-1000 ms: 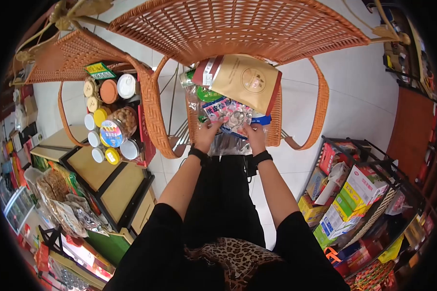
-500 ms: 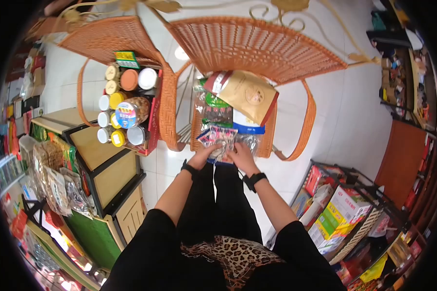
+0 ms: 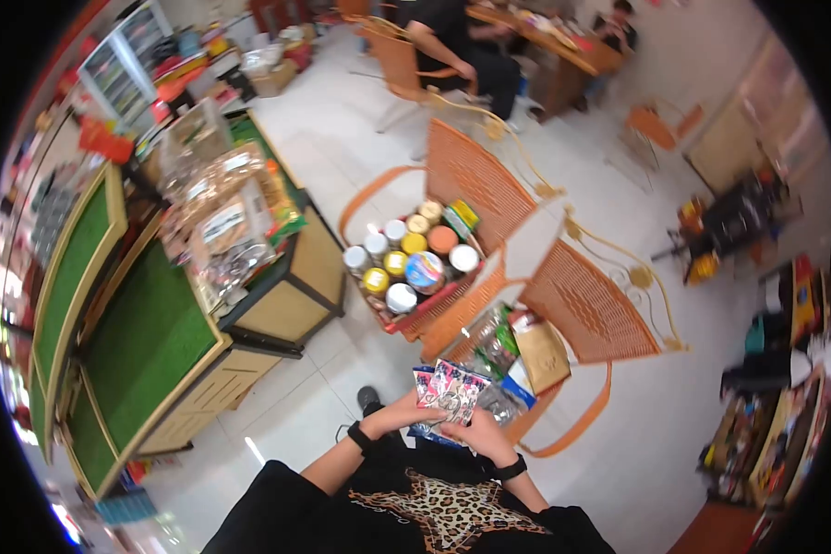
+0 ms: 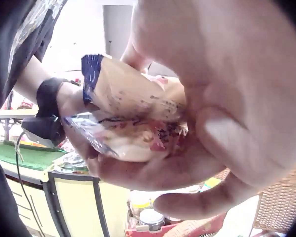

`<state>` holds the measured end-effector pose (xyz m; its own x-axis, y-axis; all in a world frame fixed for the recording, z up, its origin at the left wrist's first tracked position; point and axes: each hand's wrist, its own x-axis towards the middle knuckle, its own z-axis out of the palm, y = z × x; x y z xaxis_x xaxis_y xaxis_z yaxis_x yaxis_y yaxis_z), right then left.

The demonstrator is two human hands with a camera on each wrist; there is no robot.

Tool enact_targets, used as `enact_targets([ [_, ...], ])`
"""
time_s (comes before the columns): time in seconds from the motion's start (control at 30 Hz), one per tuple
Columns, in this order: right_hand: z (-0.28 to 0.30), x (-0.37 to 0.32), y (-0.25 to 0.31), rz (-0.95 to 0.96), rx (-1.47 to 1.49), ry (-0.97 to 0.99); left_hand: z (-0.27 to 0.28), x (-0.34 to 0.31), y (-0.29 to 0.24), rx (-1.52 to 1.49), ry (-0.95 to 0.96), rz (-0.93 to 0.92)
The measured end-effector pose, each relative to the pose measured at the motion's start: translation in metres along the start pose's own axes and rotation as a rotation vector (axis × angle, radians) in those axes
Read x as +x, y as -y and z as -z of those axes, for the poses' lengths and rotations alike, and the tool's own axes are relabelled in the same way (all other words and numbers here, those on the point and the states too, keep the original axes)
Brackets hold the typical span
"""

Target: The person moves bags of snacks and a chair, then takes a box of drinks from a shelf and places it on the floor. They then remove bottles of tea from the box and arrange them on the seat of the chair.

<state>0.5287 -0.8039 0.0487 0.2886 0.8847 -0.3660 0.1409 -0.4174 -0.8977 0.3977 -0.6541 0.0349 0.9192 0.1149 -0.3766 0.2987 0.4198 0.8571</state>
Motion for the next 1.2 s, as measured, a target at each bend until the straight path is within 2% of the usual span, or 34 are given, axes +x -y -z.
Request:
enact_targets([
  [0.03,-0.008,0.004,0.015,0.007,-0.068,0.058,0.007,-0.02,-0.009,-0.061,-0.028,0.056],
  [0.07,-0.017,0.009,0.028,0.013,-0.136,0.112,0.017,-0.039,-0.008,-0.067,-0.062,0.021],
  [0.13,-0.039,0.022,0.047,0.126,-0.119,0.145,0.037,-0.077,-0.004,-0.253,-0.178,0.011],
  [0.2,-0.068,0.038,0.066,0.205,-0.022,0.212,0.058,-0.113,-0.009,-0.262,-0.236,-0.022],
  [0.27,-0.097,0.05,0.099,0.196,0.007,0.312,0.073,-0.153,-0.017,-0.281,-0.291,-0.013],
  [0.33,-0.129,0.062,0.128,0.193,-0.07,0.434,0.086,-0.193,-0.025,-0.311,-0.359,-0.1],
  [0.4,-0.167,0.069,0.15,0.23,-0.135,0.473,0.102,-0.232,-0.032,-0.15,-0.405,-0.186],
  [0.5,-0.225,0.081,0.172,0.077,0.039,0.625,0.127,-0.281,-0.029,-0.02,-0.496,-0.317],
  [0.67,-0.296,0.093,0.202,0.108,-0.011,0.716,0.147,-0.349,-0.018,-0.265,-0.608,-0.317],
  [0.73,-0.315,0.095,0.212,0.24,-0.168,0.712,0.152,-0.368,-0.012,-0.335,-0.663,-0.307],
  [0.8,-0.332,0.1,0.21,0.169,-0.145,0.75,0.156,-0.38,-0.001,-0.337,-0.784,-0.334],
  [1.0,-0.363,0.118,0.244,0.237,-0.246,0.948,0.17,-0.401,0.01,-0.293,-0.923,-0.418],
  [1.07,-0.374,0.13,0.242,0.332,-0.282,0.909,0.176,-0.405,0.009,-0.303,-0.976,-0.442],
  [1.2,-0.39,0.156,0.257,0.406,-0.261,0.926,0.196,-0.407,0.003,-0.353,-1.067,-0.479],
])
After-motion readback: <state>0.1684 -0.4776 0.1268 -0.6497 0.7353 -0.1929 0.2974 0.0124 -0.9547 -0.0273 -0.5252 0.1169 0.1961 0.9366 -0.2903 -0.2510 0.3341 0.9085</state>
